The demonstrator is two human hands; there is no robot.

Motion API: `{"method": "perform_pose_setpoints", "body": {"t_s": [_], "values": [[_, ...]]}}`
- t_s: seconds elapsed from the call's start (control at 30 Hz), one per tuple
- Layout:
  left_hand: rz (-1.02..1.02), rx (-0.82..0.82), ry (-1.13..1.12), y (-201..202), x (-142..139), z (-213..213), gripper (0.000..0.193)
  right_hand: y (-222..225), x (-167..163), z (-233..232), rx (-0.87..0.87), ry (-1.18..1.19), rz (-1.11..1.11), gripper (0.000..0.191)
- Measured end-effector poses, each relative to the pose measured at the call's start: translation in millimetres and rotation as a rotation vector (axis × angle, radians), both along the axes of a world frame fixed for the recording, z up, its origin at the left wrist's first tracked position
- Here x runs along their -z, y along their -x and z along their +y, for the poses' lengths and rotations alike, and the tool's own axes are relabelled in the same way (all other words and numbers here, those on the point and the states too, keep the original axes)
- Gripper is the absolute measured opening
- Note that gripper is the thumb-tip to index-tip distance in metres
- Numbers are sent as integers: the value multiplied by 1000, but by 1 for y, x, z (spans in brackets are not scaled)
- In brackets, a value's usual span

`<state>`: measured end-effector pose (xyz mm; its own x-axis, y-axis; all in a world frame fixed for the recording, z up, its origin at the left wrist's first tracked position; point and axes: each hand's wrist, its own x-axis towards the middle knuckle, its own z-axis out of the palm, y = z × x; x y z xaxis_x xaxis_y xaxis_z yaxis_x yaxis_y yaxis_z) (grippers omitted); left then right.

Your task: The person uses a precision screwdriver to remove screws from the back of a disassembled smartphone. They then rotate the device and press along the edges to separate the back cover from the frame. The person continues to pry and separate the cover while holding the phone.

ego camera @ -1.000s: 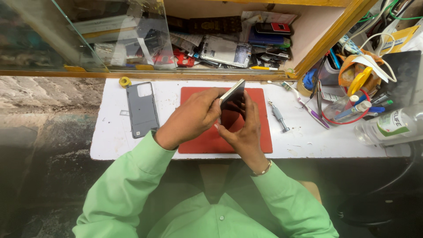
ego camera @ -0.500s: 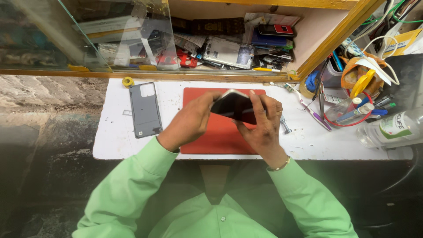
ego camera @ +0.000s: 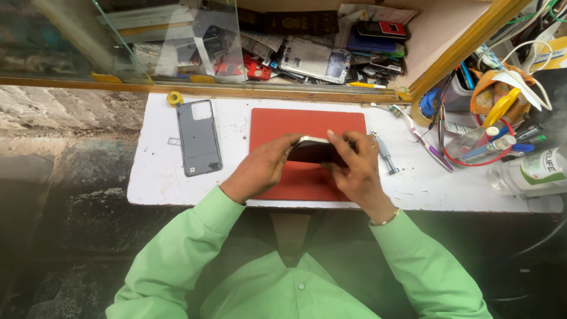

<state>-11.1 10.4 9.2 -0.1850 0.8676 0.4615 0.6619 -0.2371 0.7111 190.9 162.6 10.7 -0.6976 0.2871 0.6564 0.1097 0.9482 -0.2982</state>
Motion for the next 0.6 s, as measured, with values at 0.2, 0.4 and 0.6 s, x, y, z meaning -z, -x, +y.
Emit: {"method": "perform_pose_setpoints", "body": {"t_s": [0.2,0.4,0.6], "values": [[-269,138,21,-7,-13,3,43,-2,-19,30,-139,365,-58,74],[-174,180,-9,-8,-22,9,50,1,-22,41,-257,563,-42,72],[-54,74,54,-12,-18,11,53,0,-24,35,-218,532,-30,68]]}}
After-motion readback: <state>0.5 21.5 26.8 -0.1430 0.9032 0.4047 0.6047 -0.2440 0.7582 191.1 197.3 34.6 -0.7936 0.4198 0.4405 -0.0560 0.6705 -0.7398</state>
